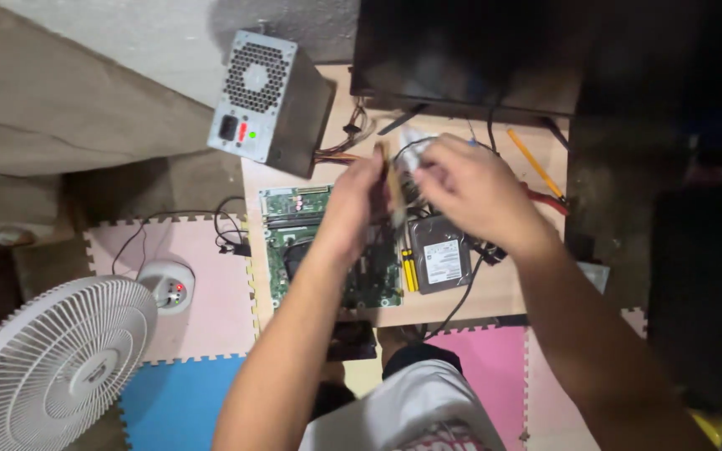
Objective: Assembling or testing computer components including a motherboard, power supply unit, and hard drive.
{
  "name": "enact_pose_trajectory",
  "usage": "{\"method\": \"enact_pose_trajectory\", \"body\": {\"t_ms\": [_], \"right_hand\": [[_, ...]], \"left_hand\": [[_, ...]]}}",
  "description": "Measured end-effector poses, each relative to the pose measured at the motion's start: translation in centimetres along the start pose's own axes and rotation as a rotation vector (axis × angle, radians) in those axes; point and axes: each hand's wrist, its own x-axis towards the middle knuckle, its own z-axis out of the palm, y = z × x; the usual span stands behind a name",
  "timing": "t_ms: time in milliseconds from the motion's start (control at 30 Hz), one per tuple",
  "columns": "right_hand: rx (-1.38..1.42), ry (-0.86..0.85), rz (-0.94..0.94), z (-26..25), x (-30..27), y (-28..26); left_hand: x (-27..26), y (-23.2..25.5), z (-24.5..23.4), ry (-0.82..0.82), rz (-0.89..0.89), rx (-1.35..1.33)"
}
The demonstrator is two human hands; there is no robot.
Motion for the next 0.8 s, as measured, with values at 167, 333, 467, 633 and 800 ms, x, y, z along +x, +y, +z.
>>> {"method": "enact_pose_trajectory", "body": {"t_ms": [167, 333, 467, 633, 800], "right_hand": [[-0.087, -0.073, -0.105, -0.5, 1.2, 1.8], [0.25, -0.053, 0.243, 1.5, -2.9, 9.6], [0.282, -0.12, 0.411, 6.1, -5.5, 15.3], [0.268, -0.163, 0.41, 7.8, -3.8, 13.8], [0.299, -0.12, 0.347, 8.3, -5.0, 15.2]], "left_hand": [[5.9, 2.0, 3.8, 0.045, 0.06, -0.036], [10.8, -0.9, 1.4, 0.229, 0.321, 0.215], [11.2, -1.9, -0.5, 0.19, 0.647, 0.644], [10.7, -0.2, -1.8, 0.124, 0.464, 0.647], [7.7, 4.1, -1.4, -0.187, 0.021, 0.172]]}}
